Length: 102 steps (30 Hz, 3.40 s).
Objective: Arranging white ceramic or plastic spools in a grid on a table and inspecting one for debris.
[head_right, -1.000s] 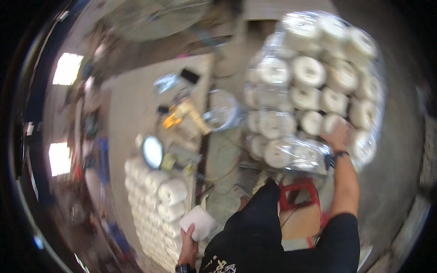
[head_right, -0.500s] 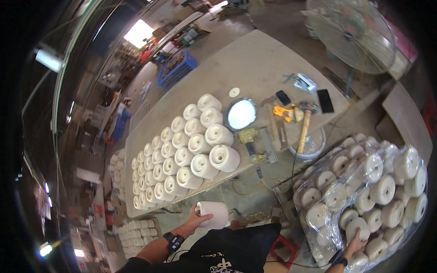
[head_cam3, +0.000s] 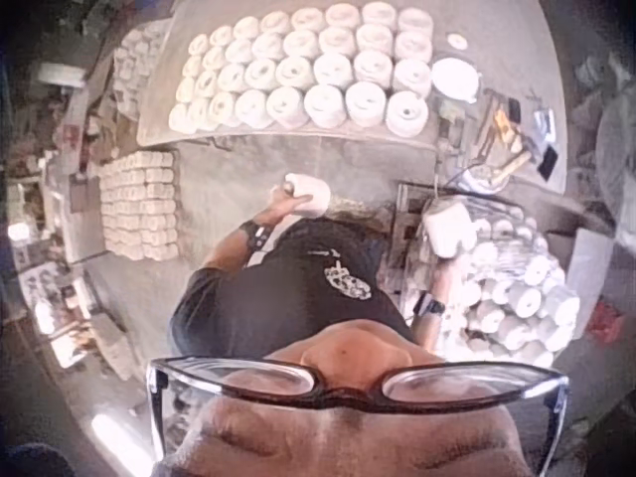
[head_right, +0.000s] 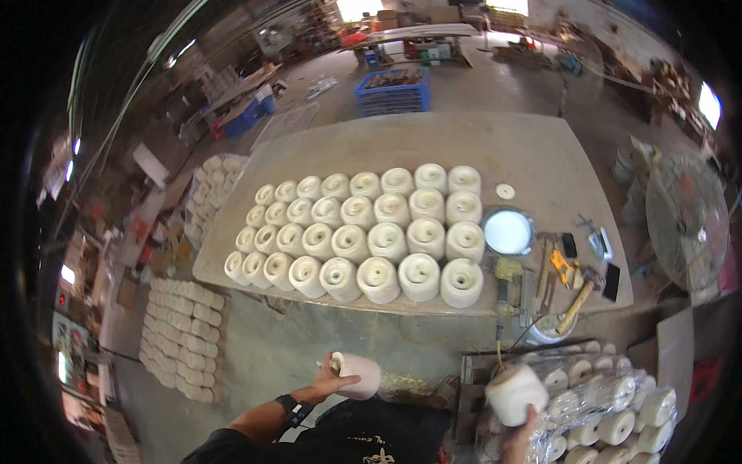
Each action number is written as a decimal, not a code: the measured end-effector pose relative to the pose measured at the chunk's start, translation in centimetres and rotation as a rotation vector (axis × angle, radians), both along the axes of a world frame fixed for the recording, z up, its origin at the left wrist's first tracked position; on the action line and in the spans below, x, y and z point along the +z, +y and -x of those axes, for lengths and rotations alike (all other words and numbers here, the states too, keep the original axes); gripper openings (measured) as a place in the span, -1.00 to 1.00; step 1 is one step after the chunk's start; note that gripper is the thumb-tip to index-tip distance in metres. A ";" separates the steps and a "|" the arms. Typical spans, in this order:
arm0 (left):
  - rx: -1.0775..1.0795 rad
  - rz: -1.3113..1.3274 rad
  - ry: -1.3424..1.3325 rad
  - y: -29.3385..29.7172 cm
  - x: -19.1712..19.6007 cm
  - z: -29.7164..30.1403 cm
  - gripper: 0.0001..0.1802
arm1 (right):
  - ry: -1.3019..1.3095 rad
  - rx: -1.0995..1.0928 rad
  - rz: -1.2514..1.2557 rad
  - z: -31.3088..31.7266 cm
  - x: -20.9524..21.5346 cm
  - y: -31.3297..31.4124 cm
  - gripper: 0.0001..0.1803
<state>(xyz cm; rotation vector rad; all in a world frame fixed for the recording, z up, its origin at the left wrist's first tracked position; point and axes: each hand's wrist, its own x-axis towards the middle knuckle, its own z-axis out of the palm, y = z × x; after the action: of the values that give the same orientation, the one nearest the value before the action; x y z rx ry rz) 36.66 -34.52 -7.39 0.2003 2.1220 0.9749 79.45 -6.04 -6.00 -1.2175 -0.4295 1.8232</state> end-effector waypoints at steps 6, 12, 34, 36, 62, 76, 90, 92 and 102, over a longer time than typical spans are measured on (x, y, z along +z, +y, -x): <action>0.128 -0.081 0.151 -8.6 2.9 1.6 0.51 | 0.158 0.657 0.045 19.0 1.8 -6.1 -0.32; 0.149 0.140 0.386 -17.2 6.7 3.9 0.46 | -0.052 1.024 0.048 33.9 8.9 -13.9 -0.30; 0.602 0.203 0.797 -22.8 12.5 31.9 0.42 | 0.228 1.225 -0.080 62.7 8.3 -12.0 -0.31; 0.612 0.241 0.866 -21.8 15.7 35.1 0.41 | 0.230 1.248 -0.086 63.8 9.8 -11.5 -0.31; -0.039 0.448 0.592 -17.5 5.1 67.2 0.35 | -0.014 0.409 0.027 65.8 13.2 -19.5 -0.24; -0.180 0.412 0.728 -23.2 5.8 63.5 0.32 | 0.001 0.451 0.049 70.2 14.7 -20.0 -0.28; -0.177 0.444 0.681 -24.0 3.9 62.0 0.34 | 0.025 0.660 0.047 74.0 13.4 -17.7 -0.22; -0.275 0.610 0.655 -22.8 6.3 61.7 0.34 | 0.006 0.679 0.028 74.2 13.7 -17.8 -0.19; -0.518 -0.640 0.302 -8.8 16.5 55.1 0.32 | -0.009 0.965 0.003 77.6 15.7 -19.2 -0.18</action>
<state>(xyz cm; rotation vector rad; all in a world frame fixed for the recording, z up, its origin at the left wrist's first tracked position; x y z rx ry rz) -18.43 -43.34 9.07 1.2115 1.7876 1.3173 1.83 -25.27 9.66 -1.0910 -1.1637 2.5984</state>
